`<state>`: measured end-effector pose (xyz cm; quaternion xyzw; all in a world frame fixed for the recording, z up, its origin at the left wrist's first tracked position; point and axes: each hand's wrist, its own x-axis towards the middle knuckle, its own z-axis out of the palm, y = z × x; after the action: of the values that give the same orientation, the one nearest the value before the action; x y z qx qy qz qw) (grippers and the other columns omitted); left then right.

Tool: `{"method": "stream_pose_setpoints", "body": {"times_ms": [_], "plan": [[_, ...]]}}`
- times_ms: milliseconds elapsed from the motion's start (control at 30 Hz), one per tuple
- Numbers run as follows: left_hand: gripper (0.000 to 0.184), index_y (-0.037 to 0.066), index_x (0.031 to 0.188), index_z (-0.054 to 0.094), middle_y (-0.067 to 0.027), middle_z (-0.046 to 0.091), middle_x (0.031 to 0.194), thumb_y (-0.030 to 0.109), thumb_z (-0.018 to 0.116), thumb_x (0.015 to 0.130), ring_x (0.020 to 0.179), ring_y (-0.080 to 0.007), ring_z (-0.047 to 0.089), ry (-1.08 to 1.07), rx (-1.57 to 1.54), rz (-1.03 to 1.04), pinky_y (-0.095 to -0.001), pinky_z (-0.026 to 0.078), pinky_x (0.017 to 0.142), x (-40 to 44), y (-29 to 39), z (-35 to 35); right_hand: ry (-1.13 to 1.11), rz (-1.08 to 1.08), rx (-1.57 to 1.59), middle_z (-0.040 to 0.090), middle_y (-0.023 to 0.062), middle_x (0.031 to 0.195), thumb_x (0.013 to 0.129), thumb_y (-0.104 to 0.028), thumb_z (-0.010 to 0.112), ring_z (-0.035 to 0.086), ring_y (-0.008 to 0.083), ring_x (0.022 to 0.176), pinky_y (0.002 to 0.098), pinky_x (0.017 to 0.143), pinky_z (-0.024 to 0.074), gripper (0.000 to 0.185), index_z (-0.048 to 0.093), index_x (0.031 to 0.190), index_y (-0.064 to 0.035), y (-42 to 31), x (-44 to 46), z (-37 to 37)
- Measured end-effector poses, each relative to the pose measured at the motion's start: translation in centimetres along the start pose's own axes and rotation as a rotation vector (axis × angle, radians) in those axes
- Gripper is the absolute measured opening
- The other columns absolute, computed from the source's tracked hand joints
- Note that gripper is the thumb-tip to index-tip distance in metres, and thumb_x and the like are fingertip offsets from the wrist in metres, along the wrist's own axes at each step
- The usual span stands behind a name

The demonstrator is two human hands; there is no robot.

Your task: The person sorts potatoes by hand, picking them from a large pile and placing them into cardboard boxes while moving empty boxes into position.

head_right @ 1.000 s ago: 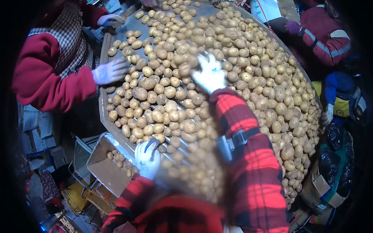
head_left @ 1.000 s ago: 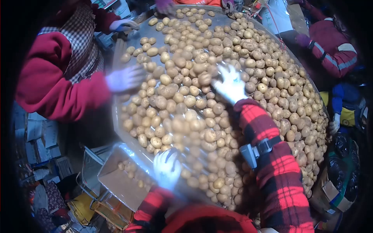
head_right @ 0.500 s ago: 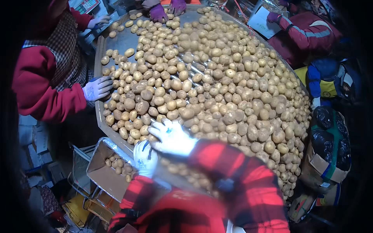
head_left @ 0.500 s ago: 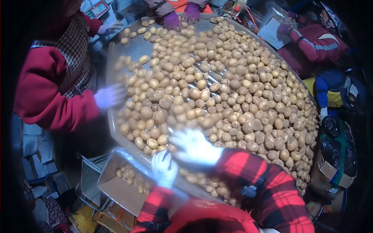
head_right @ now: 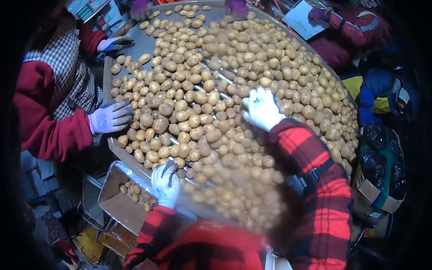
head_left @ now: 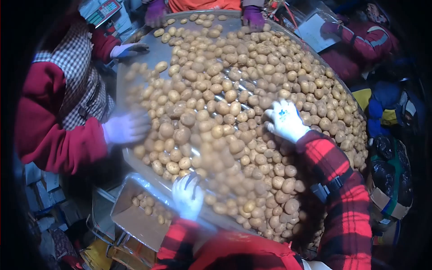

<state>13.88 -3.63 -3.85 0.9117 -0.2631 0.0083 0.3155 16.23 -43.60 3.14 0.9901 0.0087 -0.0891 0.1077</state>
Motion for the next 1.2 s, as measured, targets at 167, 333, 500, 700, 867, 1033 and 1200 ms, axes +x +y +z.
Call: {"method": "stream_pose_setpoints", "body": {"times_ms": [167,333,500,700,867,1033,1200], "plan": [[0.034,0.011,0.112,0.072,-0.0118,0.067,0.117,0.009,0.068,0.078,0.109,-0.0341,0.061,-0.047,0.013,0.031,-0.051,0.045,0.102,0.0,-0.6,0.2,0.408,0.049,0.264,0.062,0.0208,0.126,0.087,-0.035,0.063,0.058,0.04,0.117,0.052,0.099,0.0462,0.051,0.061,0.131,-0.0078,2.0,1.6,0.1],[0.028,0.011,0.107,0.074,-0.008,0.07,0.116,0.004,0.065,0.081,0.109,-0.0306,0.063,-0.013,0.069,-0.009,-0.0505,0.046,0.104,-0.3,-0.3,0.6,0.167,0.583,0.555,0.052,0.0206,0.148,0.087,-0.044,0.067,0.05,0.0363,0.136,0.0474,0.112,0.0403,0.078,0.043,0.152,-0.0081,11.6,8.1,2.3],[0.031,0.011,0.108,0.073,-0.0092,0.069,0.116,0.006,0.065,0.079,0.11,-0.0318,0.062,-0.02,0.072,-0.049,-0.051,0.044,0.106,-0.2,0.1,0.6,0.126,0.715,0.499,0.044,0.0155,0.156,0.079,-0.06,0.067,0.041,0.0405,0.142,0.0475,0.117,0.0357,0.097,0.036,0.157,-0.0113,8.1,14.6,3.0],[0.032,0.01,0.111,0.071,-0.0103,0.068,0.117,0.007,0.066,0.079,0.111,-0.0335,0.061,-0.027,0.112,0.006,-0.0516,0.044,0.106,-0.3,-0.2,0.9,0.047,0.535,0.423,0.053,0.0195,0.145,0.083,-0.067,0.057,0.047,0.0384,0.136,0.0498,0.106,0.0443,0.084,0.052,0.144,-0.0098,5.3,14.3,2.6],[0.03,0.01,0.109,0.072,-0.01,0.069,0.117,0.005,0.065,0.08,0.109,-0.0322,0.062,-0.018,0.087,0.006,-0.0496,0.046,0.104,-0.3,-0.2,0.7,0.011,0.502,0.642,0.048,0.0218,0.148,0.084,-0.055,0.062,0.045,0.0424,0.136,0.0537,0.104,0.044,0.069,0.056,0.14,-0.016,-5.1,11.8,-0.7],[0.028,0.01,0.107,0.072,-0.0091,0.07,0.116,0.005,0.065,0.08,0.109,-0.0317,0.063,0.037,0.064,0.035,-0.0485,0.046,0.103,-0.4,-0.5,0.9,0.186,0.28,0.509,0.028,0.0185,0.163,0.087,-0.053,0.063,0.029,0.0549,0.143,0.0743,0.113,0.0192,0.074,0.045,0.153,-0.0239,-15.9,6.7,0.3],[0.028,0.009,0.107,0.071,-0.0092,0.071,0.115,0.005,0.065,0.08,0.107,-0.0319,0.063,0.08,0.046,0.048,-0.0479,0.047,0.103,-0.6,-0.5,0.9,0.304,0.055,0.501,0.045,0.0121,0.155,0.086,-0.049,0.065,0.028,0.0585,0.141,0.0778,0.114,0.0118,0.068,0.054,0.146,-0.0196,-21.2,-1.8,-0.5]]}}
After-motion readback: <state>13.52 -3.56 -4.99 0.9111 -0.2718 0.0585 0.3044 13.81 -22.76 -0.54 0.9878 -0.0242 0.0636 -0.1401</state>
